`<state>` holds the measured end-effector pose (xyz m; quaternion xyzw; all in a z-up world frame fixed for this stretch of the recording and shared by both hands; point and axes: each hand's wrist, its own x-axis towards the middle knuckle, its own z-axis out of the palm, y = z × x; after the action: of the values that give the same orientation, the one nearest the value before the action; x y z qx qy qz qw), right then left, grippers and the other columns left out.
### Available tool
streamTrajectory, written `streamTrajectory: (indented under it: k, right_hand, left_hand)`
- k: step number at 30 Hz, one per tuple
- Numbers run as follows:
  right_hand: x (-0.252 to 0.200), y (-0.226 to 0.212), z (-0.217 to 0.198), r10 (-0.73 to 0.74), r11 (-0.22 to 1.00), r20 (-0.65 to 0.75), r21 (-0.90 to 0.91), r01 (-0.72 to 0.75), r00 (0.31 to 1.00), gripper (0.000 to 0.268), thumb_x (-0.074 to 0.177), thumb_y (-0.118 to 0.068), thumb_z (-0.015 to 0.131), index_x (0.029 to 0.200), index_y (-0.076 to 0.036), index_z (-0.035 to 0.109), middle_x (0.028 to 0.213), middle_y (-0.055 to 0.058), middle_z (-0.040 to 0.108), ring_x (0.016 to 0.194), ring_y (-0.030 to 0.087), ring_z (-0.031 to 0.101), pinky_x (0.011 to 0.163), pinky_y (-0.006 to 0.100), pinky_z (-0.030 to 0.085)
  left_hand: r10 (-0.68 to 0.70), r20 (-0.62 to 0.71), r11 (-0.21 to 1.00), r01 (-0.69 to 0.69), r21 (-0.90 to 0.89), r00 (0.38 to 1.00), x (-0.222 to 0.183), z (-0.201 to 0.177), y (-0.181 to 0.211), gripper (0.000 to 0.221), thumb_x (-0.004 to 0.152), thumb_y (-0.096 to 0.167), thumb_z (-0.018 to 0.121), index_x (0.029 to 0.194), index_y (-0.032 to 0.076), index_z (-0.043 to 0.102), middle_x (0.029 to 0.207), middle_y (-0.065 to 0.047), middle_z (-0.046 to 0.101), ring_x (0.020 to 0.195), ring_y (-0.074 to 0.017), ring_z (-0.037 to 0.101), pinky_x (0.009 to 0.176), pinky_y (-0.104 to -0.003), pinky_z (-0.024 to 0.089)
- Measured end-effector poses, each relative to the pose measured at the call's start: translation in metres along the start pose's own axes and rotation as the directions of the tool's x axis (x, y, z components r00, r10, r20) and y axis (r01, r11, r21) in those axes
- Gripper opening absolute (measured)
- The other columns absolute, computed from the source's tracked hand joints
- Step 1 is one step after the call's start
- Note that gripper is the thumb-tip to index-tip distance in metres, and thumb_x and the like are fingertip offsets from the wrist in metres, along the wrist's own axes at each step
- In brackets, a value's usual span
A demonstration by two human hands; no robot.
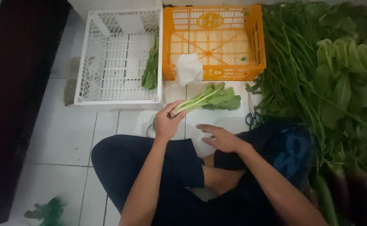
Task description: Bundling mustard greens by wrapping tape around the stems and cutting it with scissors.
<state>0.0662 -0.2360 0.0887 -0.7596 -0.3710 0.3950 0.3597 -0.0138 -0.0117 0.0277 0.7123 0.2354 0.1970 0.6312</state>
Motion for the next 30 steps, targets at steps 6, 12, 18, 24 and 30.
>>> streamTrajectory:
  k: [6,12,18,24,30]
  right_hand:
    - [0.071,0.088,-0.004,0.173,0.938,-0.036,-0.298,-0.176,0.984,0.080,0.098,-0.060,0.055,0.163,-0.021,0.030,0.128,0.026,0.069,0.130,0.039,0.061,0.116,0.051,0.045]
    - [0.074,0.142,-0.040,0.392,0.788,-0.125,-0.466,-0.403,0.911,0.071,0.103,-0.058,0.038,0.157,-0.011,0.048,0.131,0.028,0.070,0.124,0.037,0.067,0.124,0.049,0.036]
    - [0.078,0.212,-0.045,0.442,0.799,-0.151,-0.380,-0.465,0.884,0.090,0.085,-0.083,0.053,0.140,-0.013,0.066,0.136,0.018,0.068,0.130,0.038,0.062,0.113,0.050,0.047]
    - [0.046,0.178,-0.035,0.432,0.839,-0.178,-0.280,-0.466,0.884,0.080,0.091,-0.068,0.062,0.139,-0.005,0.066,0.137,0.019,0.068,0.133,0.037,0.060,0.114,0.046,0.047]
    - [0.047,0.164,-0.036,0.442,0.839,-0.174,-0.267,-0.474,0.880,0.044,0.097,-0.045,0.058,0.090,-0.008,0.080,0.083,0.012,0.076,0.081,0.029,0.071,0.080,0.044,0.057]
  left_hand:
    - [-0.019,0.093,0.982,0.036,-0.185,0.995,0.003,0.002,-0.008,0.040,0.086,0.006,0.085,0.125,0.009,0.075,0.116,-0.020,0.074,0.103,-0.0199,0.067,0.084,-0.041,0.062]
    - [0.011,0.134,0.955,0.029,-0.295,0.991,0.005,0.012,-0.012,0.043,0.083,0.005,0.088,0.124,0.006,0.074,0.117,-0.020,0.074,0.107,-0.0178,0.066,0.086,-0.041,0.060]
    - [-0.164,0.209,0.984,0.144,0.109,0.964,0.019,0.009,-0.044,0.045,0.087,0.016,0.086,0.130,0.011,0.072,0.125,-0.021,0.071,0.114,-0.0389,0.068,0.091,-0.050,0.058]
    - [-0.320,0.268,0.896,0.198,0.398,0.909,0.019,0.010,-0.075,0.045,0.087,0.016,0.081,0.129,0.018,0.069,0.131,-0.017,0.068,0.122,-0.0438,0.064,0.098,-0.054,0.058]
    - [-0.269,0.271,0.849,0.095,0.520,0.924,0.013,0.006,-0.065,0.039,0.091,0.012,0.073,0.130,0.014,0.068,0.126,-0.023,0.069,0.116,-0.0469,0.065,0.092,-0.057,0.059]
